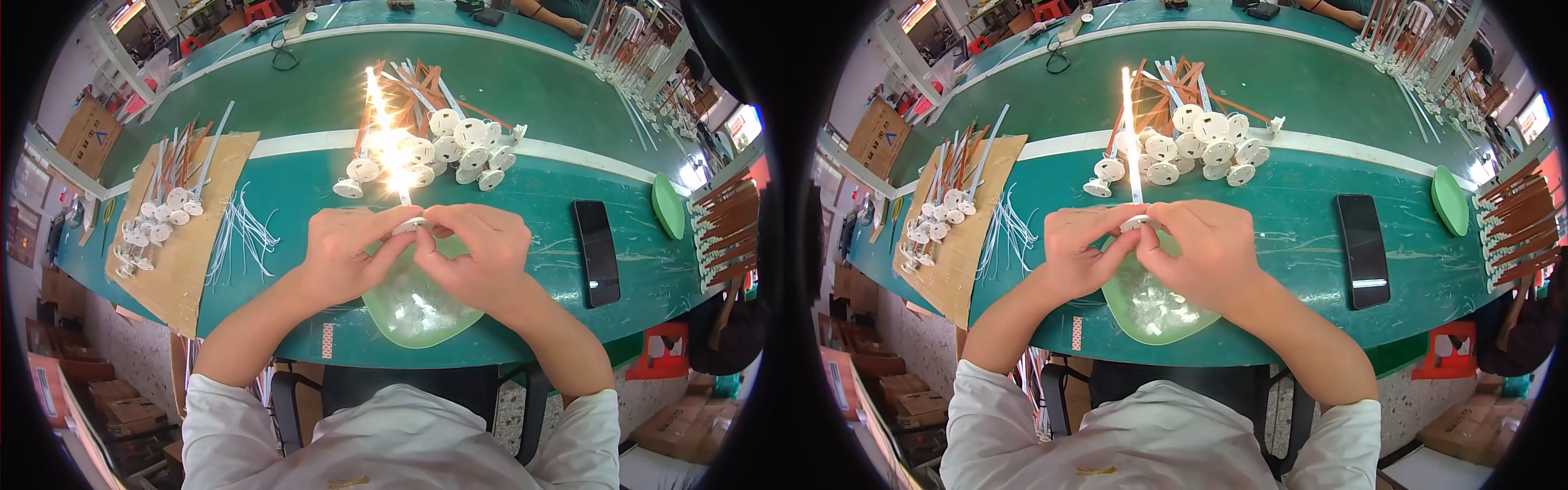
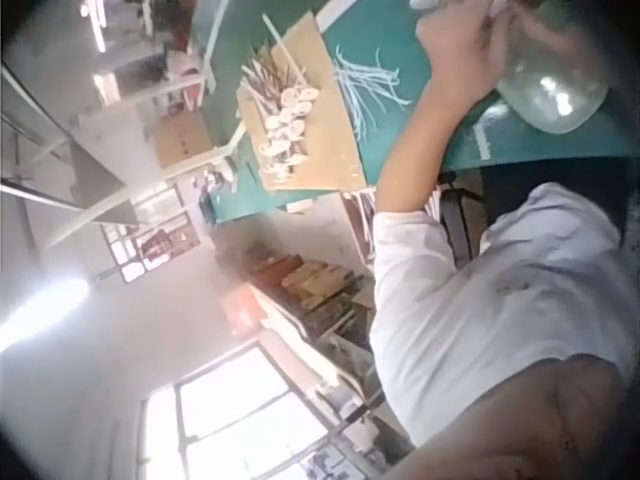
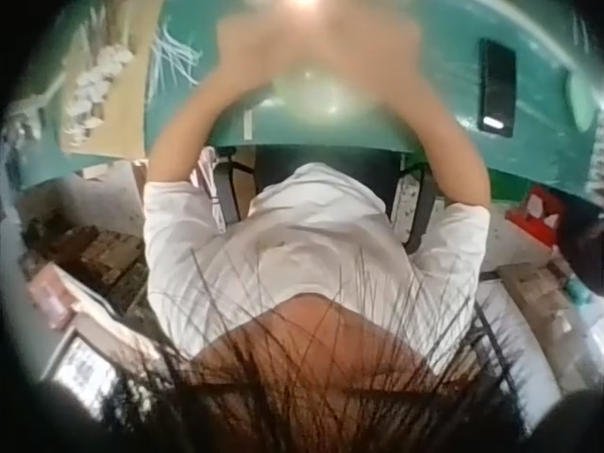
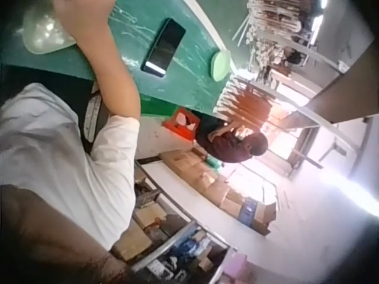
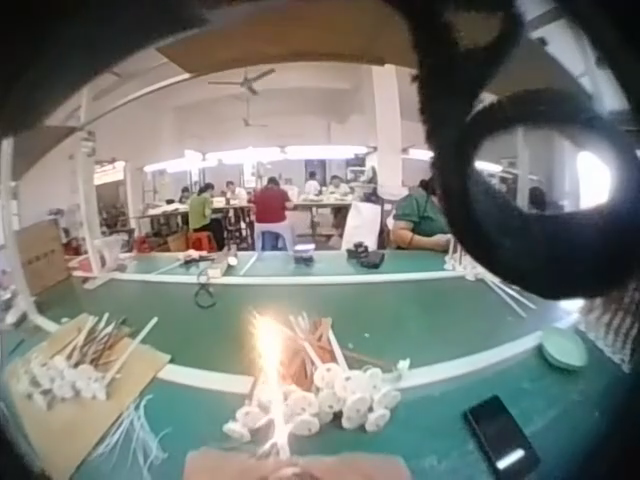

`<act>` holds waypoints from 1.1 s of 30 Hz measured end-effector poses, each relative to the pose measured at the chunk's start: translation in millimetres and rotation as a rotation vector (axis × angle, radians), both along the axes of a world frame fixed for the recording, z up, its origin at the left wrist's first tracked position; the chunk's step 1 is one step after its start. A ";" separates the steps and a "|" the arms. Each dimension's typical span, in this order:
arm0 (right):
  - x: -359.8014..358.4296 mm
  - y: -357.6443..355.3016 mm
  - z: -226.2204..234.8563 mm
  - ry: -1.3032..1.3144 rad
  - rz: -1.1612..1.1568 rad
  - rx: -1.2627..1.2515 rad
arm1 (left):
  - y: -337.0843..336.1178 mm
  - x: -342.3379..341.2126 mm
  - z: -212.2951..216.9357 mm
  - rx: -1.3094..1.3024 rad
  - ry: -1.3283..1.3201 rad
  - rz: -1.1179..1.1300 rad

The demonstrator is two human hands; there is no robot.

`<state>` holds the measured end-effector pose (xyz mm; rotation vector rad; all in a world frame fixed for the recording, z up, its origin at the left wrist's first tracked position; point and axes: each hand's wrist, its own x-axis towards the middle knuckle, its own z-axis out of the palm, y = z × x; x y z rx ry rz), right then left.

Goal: Assembling plastic disc and rod components using cable ties on a production line.

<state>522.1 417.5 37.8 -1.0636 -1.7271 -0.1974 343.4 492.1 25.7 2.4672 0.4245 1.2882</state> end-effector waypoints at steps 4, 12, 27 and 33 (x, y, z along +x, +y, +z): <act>7.5 5.7 -0.7 0.055 0.074 -0.024 | 4.2 -0.3 0.4 -0.095 -0.032 -0.013; 7.7 4.2 -1.1 0.042 0.101 -0.096 | 2.7 -7.9 9.0 0.019 0.107 -0.014; 5.5 -8.2 -3.2 -0.344 0.080 -0.753 | 28.2 -12.4 -6.6 -0.143 0.040 0.112; 7.5 -7.9 -3.5 -0.365 0.131 -0.845 | 22.0 -9.2 0.2 -0.126 0.110 0.074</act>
